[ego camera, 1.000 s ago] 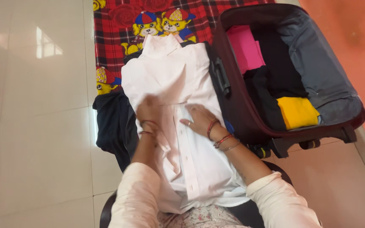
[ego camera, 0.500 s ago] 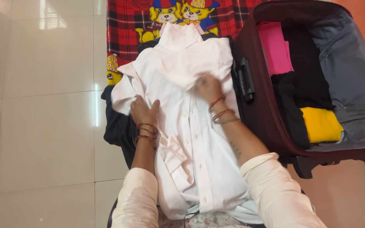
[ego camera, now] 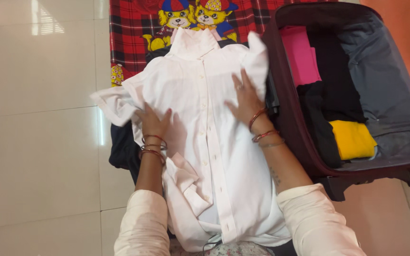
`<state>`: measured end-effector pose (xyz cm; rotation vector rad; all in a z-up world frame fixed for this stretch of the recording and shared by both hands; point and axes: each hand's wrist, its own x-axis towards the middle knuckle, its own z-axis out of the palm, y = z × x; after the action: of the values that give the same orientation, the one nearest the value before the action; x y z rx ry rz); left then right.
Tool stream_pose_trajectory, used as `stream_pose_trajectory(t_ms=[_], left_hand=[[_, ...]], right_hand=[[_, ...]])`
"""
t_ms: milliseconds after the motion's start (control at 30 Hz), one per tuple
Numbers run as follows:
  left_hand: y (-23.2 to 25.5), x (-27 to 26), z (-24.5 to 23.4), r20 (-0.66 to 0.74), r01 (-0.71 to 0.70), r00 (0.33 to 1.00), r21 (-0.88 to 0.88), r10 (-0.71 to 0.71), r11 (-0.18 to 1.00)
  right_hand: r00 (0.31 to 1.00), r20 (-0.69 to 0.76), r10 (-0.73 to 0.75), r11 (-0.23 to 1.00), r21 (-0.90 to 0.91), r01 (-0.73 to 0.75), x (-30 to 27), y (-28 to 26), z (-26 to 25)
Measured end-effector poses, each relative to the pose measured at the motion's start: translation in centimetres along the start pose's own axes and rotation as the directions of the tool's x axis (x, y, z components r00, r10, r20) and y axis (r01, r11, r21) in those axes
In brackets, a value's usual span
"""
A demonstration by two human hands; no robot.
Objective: The person folds a black garment and places it into an open suitcase. They then unfold a white shirt, button it up, fold it, and place it into the suitcase. Finally, they pick up a green garment from the pile.
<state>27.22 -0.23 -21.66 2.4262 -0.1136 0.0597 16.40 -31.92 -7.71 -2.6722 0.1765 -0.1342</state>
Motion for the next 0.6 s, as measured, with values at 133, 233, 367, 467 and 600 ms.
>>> stream_pose_trajectory(t_ms=[133, 233, 367, 467, 600], left_hand=[[4.0, -3.4, -5.9, 0.12, 0.156, 0.978, 0.117, -0.17, 0.981], [5.7, -4.1, -8.6, 0.169, 0.277, 0.937, 0.18, -0.307, 0.944], [4.8, -3.1, -8.6, 0.136, 0.245, 0.951, 0.212, -0.277, 0.946], [3.9, -1.9, -7.6, 0.011, 0.236, 0.971, 0.149, -0.24, 0.96], [2.9, 0.7, -7.1, -0.324, -0.067, 0.944, -0.006, 0.062, 0.998]], right_hand=[[0.971, 0.011, 0.239, 0.971, -0.02, -0.238, -2.6, -2.0, -0.5], [0.948, -0.062, 0.313, 0.949, -0.021, -0.314, -3.7, -1.4, -1.1], [0.961, -0.104, 0.257, 0.966, 0.032, -0.255, -2.2, 1.1, 0.2], [0.965, -0.075, 0.251, 0.966, -0.041, -0.255, -0.5, 2.8, 0.9], [0.943, -0.278, 0.181, 0.976, -0.065, -0.207, 2.2, 3.8, -0.1]])
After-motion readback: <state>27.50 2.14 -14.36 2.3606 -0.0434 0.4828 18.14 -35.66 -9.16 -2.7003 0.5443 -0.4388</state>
